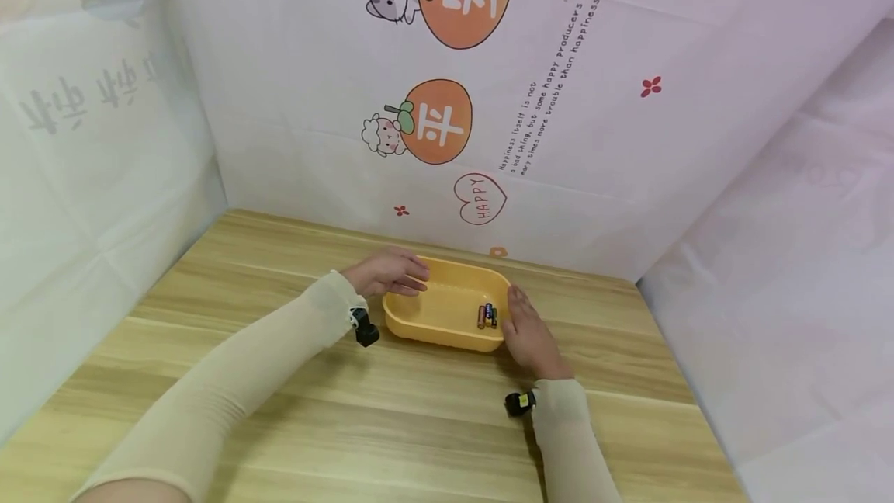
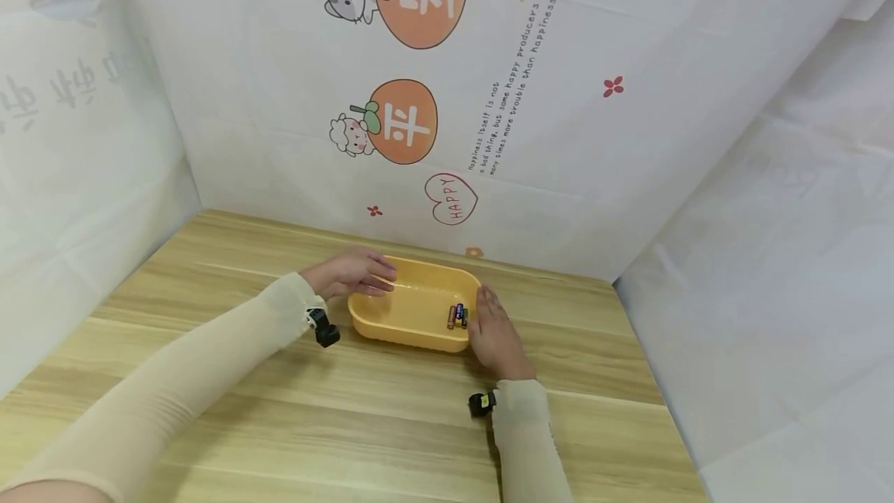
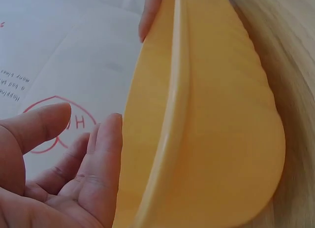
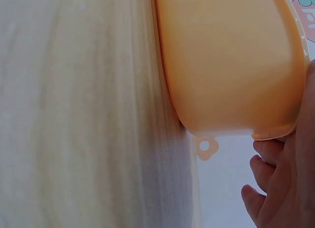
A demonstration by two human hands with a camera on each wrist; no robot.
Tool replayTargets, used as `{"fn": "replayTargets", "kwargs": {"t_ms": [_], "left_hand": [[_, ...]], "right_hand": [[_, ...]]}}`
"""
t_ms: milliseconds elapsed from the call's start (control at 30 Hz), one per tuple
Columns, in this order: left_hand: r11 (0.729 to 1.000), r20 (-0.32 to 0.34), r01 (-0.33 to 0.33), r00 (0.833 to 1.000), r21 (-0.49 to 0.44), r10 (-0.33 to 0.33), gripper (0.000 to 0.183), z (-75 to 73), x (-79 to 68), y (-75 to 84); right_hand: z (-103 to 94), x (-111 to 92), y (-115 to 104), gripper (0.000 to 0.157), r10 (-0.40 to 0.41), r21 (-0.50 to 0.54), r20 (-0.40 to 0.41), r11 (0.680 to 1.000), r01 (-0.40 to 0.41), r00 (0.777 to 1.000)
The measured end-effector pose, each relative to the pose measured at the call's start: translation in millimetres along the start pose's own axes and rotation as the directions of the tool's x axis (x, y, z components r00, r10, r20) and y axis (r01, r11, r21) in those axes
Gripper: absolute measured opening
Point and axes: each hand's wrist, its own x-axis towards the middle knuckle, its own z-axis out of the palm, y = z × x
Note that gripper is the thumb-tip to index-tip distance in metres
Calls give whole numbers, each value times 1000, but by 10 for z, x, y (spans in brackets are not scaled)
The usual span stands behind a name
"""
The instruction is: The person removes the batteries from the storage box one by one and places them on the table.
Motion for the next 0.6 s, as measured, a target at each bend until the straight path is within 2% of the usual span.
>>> {"fn": "replayTargets", "kwargs": {"t_ms": [167, 400, 600], "left_hand": [[999, -5, 0, 1000, 36, 0, 40, 135, 82, -40], [999, 37, 28, 999, 34, -29, 42, 243, 218, -118], [999, 0, 24, 1000, 23, -24, 38, 283, 304, -180]], "right_hand": [[14, -4, 16, 58, -5, 3, -3, 1000, 5, 1000], [30, 0, 33, 57, -21, -6, -4, 1000, 21, 1000], [30, 7, 35, 58, -3, -9, 3, 1000, 3, 1000]]}}
